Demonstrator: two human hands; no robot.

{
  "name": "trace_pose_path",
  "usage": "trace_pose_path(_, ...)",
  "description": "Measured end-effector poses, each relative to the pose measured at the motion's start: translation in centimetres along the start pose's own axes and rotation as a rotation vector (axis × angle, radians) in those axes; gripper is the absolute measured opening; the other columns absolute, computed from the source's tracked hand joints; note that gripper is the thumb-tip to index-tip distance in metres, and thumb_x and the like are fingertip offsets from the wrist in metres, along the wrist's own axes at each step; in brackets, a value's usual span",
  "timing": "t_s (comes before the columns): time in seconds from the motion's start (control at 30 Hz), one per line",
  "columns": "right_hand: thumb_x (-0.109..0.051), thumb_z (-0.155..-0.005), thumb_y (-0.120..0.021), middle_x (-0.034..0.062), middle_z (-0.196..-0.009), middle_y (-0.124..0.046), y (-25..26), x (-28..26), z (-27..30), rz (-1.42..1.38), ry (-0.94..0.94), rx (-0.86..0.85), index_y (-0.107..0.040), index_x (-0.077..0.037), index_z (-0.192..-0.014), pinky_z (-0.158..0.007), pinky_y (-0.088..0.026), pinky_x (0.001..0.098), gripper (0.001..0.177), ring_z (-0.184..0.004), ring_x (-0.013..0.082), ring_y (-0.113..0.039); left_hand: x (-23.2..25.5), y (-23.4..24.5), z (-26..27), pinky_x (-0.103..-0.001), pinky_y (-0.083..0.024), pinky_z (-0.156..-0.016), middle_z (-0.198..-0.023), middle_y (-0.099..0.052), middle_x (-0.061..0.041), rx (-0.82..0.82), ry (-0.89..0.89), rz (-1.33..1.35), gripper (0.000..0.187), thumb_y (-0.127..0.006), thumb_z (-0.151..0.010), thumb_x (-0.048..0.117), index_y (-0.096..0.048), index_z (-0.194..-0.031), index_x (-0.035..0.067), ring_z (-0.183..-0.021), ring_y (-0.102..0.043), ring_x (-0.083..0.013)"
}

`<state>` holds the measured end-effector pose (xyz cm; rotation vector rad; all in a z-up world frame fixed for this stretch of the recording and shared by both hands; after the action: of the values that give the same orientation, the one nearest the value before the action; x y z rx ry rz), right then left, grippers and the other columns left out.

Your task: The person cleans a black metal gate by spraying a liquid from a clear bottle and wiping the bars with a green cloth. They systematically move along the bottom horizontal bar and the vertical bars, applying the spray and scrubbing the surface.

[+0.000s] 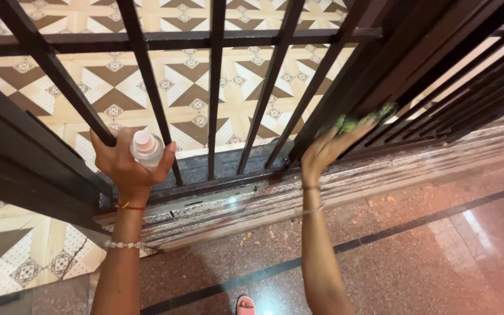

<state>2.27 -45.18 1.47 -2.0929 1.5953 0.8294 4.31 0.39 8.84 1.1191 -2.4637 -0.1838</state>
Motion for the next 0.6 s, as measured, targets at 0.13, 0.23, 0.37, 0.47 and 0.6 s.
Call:
trace_pose_path(0.13,-0.058,-0.109,-0.02,0.02,-0.171,0.012,0.5,6.7,11.1,0.213,-0.123,-0.276,0.011,0.002,-0.163,-0.132,-0.001,0.0439,0.086,-0.161,0.036,0.005,0.3,0.3,-0.1,-0.043,-0.05,-0.067,-0.122,-0.051,-0.028,0.036,-0.029,0.022,0.055,-0.081,-0.089,0.055,-0.067,-0.108,0.005,-0.087,-0.06,-0.0347)
trace_pose_path(0.23,-0.06,-0.109,-0.015,0.0212,-0.169,0.018,-0.2,8.7,11.8,0.162,-0.502,-0.359,0.012,0.003,-0.161,-0.129,0.004,0.0428,0.086,-0.159,0.0361,0.012,0.3,0.0,-0.1,-0.043,-0.048,-0.066,-0.116,-0.05,-0.023,0.034,-0.04,0.0,0.057,-0.082,-0.088,0.056,-0.065,-0.106,0.004,-0.084,-0.058,-0.0347)
trace_pose_path(0.37,-0.065,-0.107,-0.015,0.0154,-0.174,0.014,0.8,-0.2,0.6,-0.111,-0.346,-0.159,0.004,-0.003,-0.165,-0.133,0.005,0.0434,0.087,-0.162,0.0294,0.012,-0.1,-0.2,0.1,-0.042,-0.047,-0.063,-0.117,-0.049,-0.026,0.02,-0.035,0.003,0.059,-0.083,-0.088,0.056,-0.062,-0.103,0.003,-0.084,-0.057,-0.035)
trace_pose_path(0.47,-0.057,-0.11,-0.021,0.0155,-0.176,0.01,1.5,-7.2,-9.1,-0.089,-0.008,-0.066,0.002,-0.005,-0.167,-0.136,0.001,0.0443,0.081,-0.165,0.0298,0.008,0.0,-0.2,0.3,-0.043,-0.049,-0.068,-0.118,-0.048,-0.026,0.018,-0.049,-0.016,0.061,-0.083,-0.09,0.057,-0.061,-0.104,0.002,-0.086,-0.058,-0.0356)
trace_pose_path(0.6,-0.044,-0.113,-0.029,0.0161,-0.175,0.006,0.4,-8.0,-11.5,0.074,0.211,-0.026,-0.001,-0.006,-0.167,-0.136,-0.004,0.046,0.072,-0.164,0.0324,0.003,-0.1,-0.2,0.1,-0.044,-0.051,-0.068,-0.124,-0.05,-0.031,0.009,-0.031,0.026,0.06,-0.084,-0.089,0.056,-0.061,-0.106,0.003,-0.087,-0.059,-0.037)
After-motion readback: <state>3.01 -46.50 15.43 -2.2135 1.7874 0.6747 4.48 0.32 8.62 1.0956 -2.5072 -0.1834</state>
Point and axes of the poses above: each hand's wrist, its own z-axis away from the middle knuckle, its own y-axis out of the back of the hand, x = y × z, the point moved 10 cm from there along -z, towards the middle knuckle
